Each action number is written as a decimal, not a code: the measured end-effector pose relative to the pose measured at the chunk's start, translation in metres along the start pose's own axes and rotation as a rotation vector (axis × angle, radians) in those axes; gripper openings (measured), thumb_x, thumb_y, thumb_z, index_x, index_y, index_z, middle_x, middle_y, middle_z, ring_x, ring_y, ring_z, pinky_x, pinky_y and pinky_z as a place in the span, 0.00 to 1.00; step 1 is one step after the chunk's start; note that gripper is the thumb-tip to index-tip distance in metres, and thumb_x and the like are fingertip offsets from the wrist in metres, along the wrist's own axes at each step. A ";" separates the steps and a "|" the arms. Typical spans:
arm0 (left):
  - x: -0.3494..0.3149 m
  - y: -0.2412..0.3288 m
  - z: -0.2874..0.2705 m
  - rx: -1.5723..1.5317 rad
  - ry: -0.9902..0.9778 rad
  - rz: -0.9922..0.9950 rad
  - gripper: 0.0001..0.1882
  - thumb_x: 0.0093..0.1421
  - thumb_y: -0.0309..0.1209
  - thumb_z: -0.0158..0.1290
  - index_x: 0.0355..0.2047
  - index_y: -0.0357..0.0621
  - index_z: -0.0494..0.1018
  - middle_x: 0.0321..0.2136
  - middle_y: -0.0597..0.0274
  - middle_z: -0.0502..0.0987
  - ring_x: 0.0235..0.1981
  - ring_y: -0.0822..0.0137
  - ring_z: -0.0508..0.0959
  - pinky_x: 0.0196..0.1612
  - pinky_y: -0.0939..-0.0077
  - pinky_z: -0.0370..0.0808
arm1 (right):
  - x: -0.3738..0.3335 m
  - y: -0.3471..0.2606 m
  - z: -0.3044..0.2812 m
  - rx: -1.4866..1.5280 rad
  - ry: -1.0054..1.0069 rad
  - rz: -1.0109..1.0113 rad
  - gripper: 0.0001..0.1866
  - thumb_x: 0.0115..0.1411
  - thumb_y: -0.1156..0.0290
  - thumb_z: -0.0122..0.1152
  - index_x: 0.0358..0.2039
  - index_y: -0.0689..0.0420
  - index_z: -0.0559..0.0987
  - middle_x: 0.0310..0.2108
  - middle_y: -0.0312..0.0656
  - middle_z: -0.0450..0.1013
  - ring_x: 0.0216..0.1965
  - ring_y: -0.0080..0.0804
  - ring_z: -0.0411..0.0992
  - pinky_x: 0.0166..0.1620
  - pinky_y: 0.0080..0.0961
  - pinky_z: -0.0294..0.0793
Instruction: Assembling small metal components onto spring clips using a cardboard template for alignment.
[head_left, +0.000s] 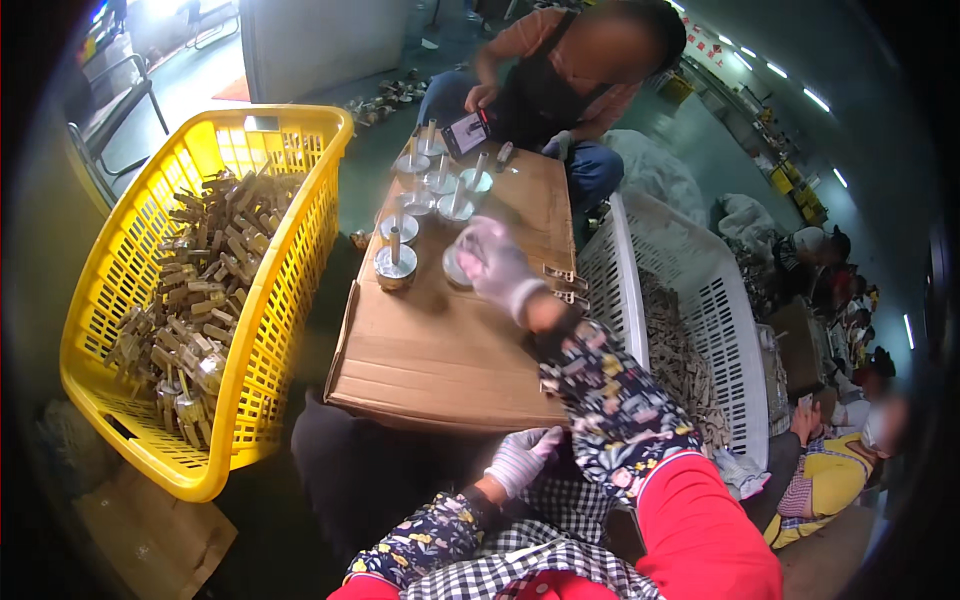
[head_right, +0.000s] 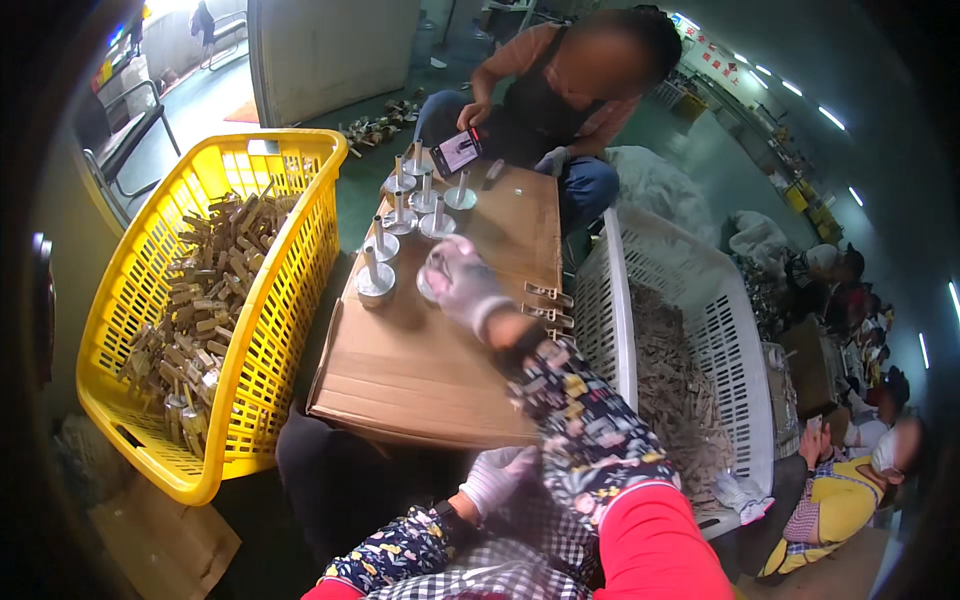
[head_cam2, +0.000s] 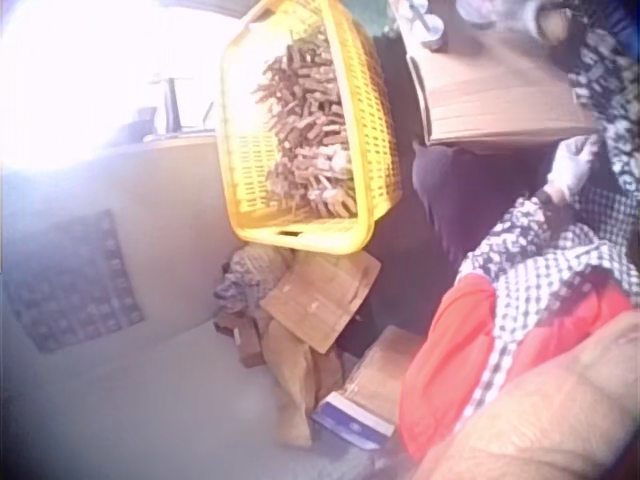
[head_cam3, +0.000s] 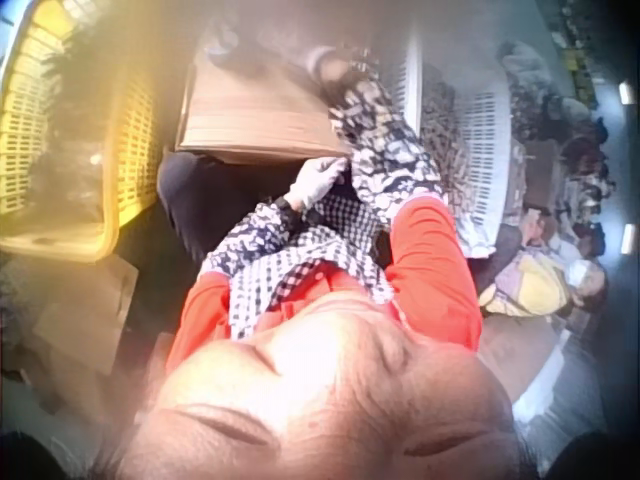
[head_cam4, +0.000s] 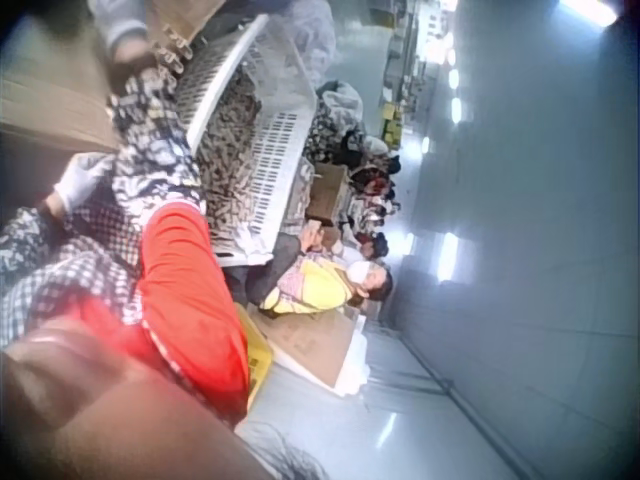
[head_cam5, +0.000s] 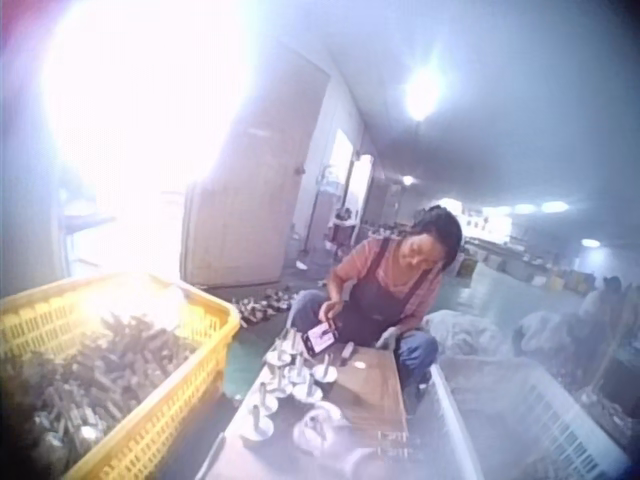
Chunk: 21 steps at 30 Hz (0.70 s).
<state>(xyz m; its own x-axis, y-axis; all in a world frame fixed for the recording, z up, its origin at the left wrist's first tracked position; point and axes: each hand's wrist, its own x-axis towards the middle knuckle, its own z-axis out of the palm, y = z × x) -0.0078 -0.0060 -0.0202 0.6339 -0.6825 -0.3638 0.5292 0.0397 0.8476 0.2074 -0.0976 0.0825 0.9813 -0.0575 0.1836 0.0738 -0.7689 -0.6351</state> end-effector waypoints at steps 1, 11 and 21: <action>0.005 -0.011 0.001 -0.090 -0.030 0.024 0.22 0.57 0.49 0.49 0.33 0.40 0.75 0.18 0.69 0.73 0.21 0.81 0.66 0.26 0.85 0.64 | -0.024 -0.007 -0.009 0.054 0.034 -0.161 0.12 0.50 0.65 0.55 0.35 0.54 0.73 0.46 0.54 0.63 0.46 0.51 0.64 0.49 0.35 0.64; 0.057 -0.110 -0.006 -0.584 -0.156 0.144 0.19 0.62 0.38 0.40 0.50 0.41 0.61 0.44 0.56 0.68 0.43 0.71 0.68 0.45 0.80 0.66 | -0.157 -0.064 0.007 -0.573 -0.177 -0.151 0.32 0.41 0.60 0.60 0.50 0.50 0.66 0.55 0.46 0.57 0.56 0.53 0.53 0.55 0.45 0.52; 0.035 -0.064 -0.017 -0.227 -0.068 0.156 0.18 0.60 0.38 0.45 0.46 0.39 0.65 0.37 0.59 0.71 0.37 0.73 0.70 0.40 0.80 0.68 | -0.155 -0.041 -0.011 -0.388 -0.184 -0.012 0.33 0.43 0.62 0.63 0.52 0.46 0.65 0.50 0.47 0.60 0.53 0.44 0.58 0.54 0.36 0.58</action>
<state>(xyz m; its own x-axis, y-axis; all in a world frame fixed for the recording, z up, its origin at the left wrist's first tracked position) -0.0097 -0.0199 -0.0942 0.6824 -0.7025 -0.2020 0.5458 0.3058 0.7801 0.0507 -0.0642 0.0878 0.9987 0.0403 0.0302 0.0475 -0.9535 -0.2977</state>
